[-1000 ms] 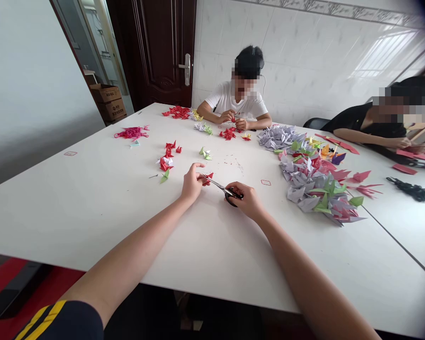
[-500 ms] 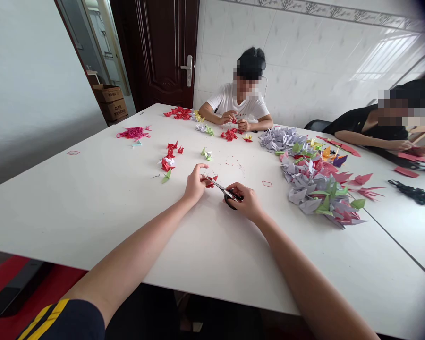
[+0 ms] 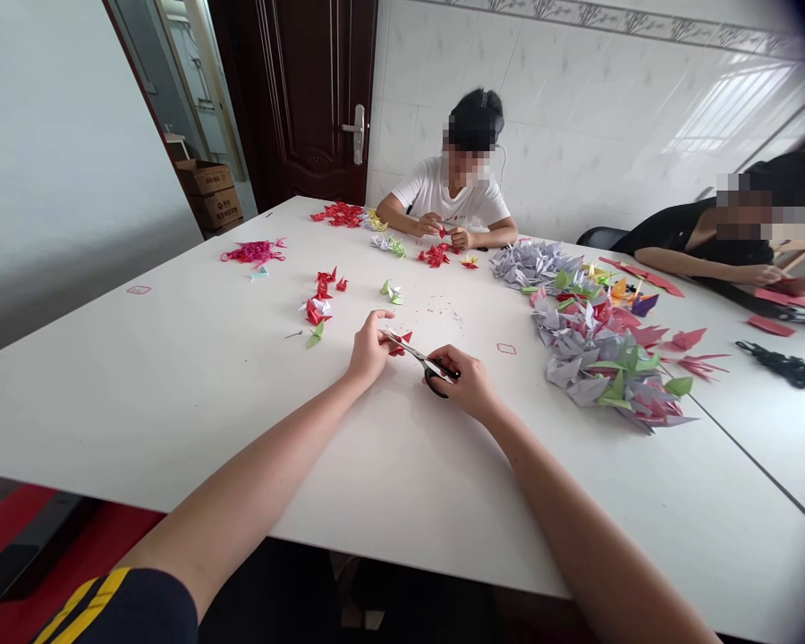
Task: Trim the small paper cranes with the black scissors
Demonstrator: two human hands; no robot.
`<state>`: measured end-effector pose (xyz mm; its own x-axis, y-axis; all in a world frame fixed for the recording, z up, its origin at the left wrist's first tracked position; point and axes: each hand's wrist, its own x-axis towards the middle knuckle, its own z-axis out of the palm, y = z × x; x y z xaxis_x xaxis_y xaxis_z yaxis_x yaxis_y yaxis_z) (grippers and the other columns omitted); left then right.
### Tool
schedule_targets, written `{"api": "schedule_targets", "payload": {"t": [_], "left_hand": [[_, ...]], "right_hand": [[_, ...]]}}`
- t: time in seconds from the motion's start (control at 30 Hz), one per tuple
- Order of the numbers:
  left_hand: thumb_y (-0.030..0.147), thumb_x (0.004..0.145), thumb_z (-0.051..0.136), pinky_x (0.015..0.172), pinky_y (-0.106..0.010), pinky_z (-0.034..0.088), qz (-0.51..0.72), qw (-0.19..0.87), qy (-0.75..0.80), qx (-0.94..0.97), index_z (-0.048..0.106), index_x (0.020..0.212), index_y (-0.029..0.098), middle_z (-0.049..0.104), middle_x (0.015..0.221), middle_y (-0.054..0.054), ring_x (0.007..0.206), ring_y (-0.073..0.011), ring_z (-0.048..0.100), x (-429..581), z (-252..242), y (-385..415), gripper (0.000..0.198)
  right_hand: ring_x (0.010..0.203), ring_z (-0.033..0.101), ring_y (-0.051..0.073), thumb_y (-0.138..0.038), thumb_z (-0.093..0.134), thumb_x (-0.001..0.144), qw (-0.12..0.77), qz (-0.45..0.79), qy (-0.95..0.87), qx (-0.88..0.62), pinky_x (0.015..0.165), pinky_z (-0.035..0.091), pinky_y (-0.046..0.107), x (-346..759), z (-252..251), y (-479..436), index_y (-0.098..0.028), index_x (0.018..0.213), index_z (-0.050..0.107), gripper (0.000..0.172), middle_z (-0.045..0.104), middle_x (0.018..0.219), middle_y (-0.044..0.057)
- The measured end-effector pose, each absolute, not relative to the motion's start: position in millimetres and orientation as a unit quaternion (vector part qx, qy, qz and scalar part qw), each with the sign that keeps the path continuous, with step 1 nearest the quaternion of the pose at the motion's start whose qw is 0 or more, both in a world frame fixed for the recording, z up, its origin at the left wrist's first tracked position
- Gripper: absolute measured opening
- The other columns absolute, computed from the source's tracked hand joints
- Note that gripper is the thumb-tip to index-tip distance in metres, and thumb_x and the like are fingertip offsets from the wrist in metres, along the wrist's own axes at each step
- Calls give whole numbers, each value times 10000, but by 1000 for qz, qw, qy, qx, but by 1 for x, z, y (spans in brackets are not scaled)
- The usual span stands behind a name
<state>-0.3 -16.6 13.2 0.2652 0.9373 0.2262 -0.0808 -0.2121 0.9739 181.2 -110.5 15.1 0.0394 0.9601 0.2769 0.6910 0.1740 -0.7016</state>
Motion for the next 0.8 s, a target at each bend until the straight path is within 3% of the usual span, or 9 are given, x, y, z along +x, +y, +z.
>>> {"api": "schedule_targets", "payload": {"t": [0.43, 0.6, 0.8], "left_hand": [[57, 763, 634, 649, -256, 540, 495, 519, 345, 606, 499, 1097, 203, 694, 669, 35, 589, -135, 688, -1, 12, -16, 389], [147, 775, 670, 674, -262, 525, 514, 503, 340, 605, 560, 997, 196, 704, 689, 11, 641, -141, 687, -3, 12, -14, 253], [144, 772, 610, 681, -275, 524, 507, 479, 353, 624, 678, 805, 163, 718, 766, -41, 680, -145, 679, -3, 10, -8, 79]], "right_hand": [[595, 396, 129, -361, 675, 733, 384, 174, -664, -617, 577, 332, 258, 178, 15, -111, -251, 960, 617, 259, 515, 664, -41], [631, 438, 135, -376, 696, 745, 449, 185, -635, -601, 597, 365, 265, 188, 17, -111, -240, 1021, 610, 320, 561, 722, -21], [683, 573, 145, -375, 700, 742, 414, 224, -642, -605, 619, 426, 271, 212, 17, -110, -214, 1016, 658, 321, 665, 797, 12]]}}
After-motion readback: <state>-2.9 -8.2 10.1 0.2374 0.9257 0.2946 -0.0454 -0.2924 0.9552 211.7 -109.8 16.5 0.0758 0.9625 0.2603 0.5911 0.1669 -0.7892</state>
